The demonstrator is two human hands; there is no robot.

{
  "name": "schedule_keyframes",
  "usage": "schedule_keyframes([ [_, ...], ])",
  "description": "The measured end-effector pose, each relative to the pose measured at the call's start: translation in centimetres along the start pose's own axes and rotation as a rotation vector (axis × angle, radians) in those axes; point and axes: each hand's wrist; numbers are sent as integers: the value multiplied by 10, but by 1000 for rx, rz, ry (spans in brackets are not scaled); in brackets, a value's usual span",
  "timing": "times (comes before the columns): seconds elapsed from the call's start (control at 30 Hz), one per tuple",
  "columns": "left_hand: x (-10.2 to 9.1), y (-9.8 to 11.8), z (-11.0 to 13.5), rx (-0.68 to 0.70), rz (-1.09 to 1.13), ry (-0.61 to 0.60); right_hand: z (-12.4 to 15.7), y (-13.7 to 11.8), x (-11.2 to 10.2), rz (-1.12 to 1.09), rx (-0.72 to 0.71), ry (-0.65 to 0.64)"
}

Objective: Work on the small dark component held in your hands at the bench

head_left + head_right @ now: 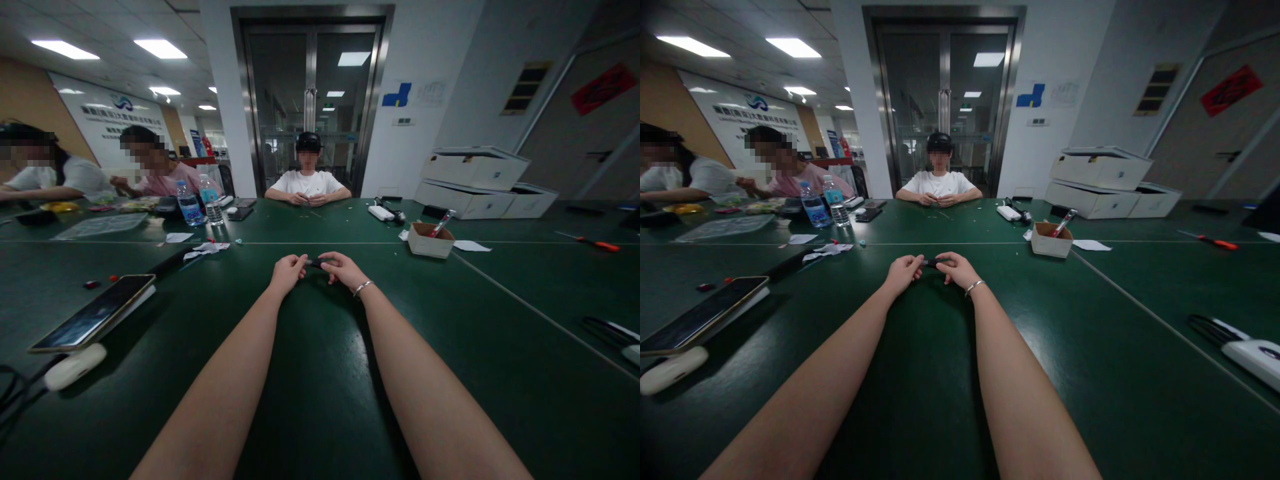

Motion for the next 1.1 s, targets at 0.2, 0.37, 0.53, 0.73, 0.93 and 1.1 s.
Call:
schedule_keyframes([
  [0.2, -2, 3, 3, 9, -9, 23, 0, 0, 0, 0, 2, -13],
  [0.37, -4, 7, 6, 13, -25, 18, -1, 1, -1, 5, -5, -18],
  [0.53, -3, 8, 6, 16, -51, 16, 0, 1, 0, -5, -5, -22],
  [0.73, -1, 6, 4, 20, -81, 15, 0, 1, -2, -23, -5, -37],
  [0.93, -3, 6, 6, 45, -179, 12, 0, 1, -3, -9, 2, -49],
  [1.1, -4, 8, 7, 33, -223, 10, 1, -1, -3, -19, 13, -70],
])
Point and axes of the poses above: each hand's wrist, its own z-axis away from the middle knuckle, its own x-axis out of the palm, y = z × x, and after that the axes turned 13 degrees about -z, right-handed
